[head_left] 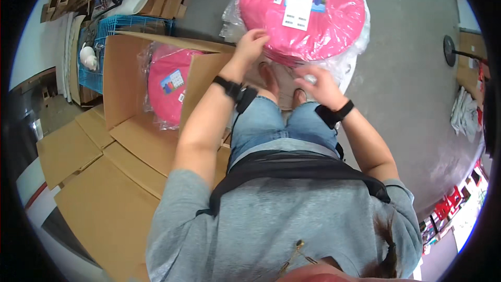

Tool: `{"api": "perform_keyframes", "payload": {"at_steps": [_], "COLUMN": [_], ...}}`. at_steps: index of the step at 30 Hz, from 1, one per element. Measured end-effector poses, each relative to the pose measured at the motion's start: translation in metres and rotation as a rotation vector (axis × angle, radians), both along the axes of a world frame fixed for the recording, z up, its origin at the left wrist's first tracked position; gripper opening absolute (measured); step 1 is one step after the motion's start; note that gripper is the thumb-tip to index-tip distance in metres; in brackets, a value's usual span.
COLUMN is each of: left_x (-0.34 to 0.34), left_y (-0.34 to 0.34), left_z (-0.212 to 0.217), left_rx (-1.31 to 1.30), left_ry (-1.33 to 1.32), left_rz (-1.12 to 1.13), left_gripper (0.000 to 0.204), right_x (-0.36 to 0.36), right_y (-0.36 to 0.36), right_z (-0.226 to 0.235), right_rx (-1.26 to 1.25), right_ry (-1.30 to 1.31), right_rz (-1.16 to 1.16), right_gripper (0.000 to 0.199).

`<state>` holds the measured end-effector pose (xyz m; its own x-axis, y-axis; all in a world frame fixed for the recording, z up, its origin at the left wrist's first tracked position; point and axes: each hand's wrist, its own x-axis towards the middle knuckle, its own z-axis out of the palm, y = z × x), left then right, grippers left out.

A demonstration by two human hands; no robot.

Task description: The person applies shipping labels to pink circular items wrapped in plastic. They tear labels from a roll, place them on the items, and use a handheld scanner to scan the labels. The person then places the labeled items into a cardboard box.

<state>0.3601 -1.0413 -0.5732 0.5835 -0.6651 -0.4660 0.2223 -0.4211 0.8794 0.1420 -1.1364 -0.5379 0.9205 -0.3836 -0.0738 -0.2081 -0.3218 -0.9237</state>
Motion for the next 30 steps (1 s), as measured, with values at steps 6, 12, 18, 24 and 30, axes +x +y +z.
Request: {"api": "perform_keyframes", "payload": {"at_steps": [6, 12, 18, 24, 30], "left_x": [0.035, 0.063, 0.065, 0.040, 0.006], "left_y": [-0.058, -0.074, -0.077, -0.128, -0.161], "left_z": [-0.017, -0.024, -0.007, -0.025, 0.011], "left_rx": [0.099, -0.075, -0.195, -0.119, -0.239], "left_ry": [-0.052, -0.482, -1.098, -0.406, 0.653], "left_rz": [0.061, -0.140, -0.641, -0.234, -0.215], "left_gripper": [0.032, 0.019, 0.020, 0.029, 0.035], "right_x": [0.102, 0.146, 0.145, 0.130, 0.084], "right_y": [0.050, 0.044, 0.028, 0.015, -0.012], "right_z": [0.020, 0.009, 0.011, 0.019, 0.047], "right_rx": [0.197, 1.196, 1.098, 0.877, 0.446], "right_ry": [0.011, 0.105, 0.210, 0.067, 0.081], "right_rz": [0.061, -0.206, -0.273, -0.360, -0.536], "right_gripper": [0.068, 0.048, 0.040, 0.048, 0.058]}}
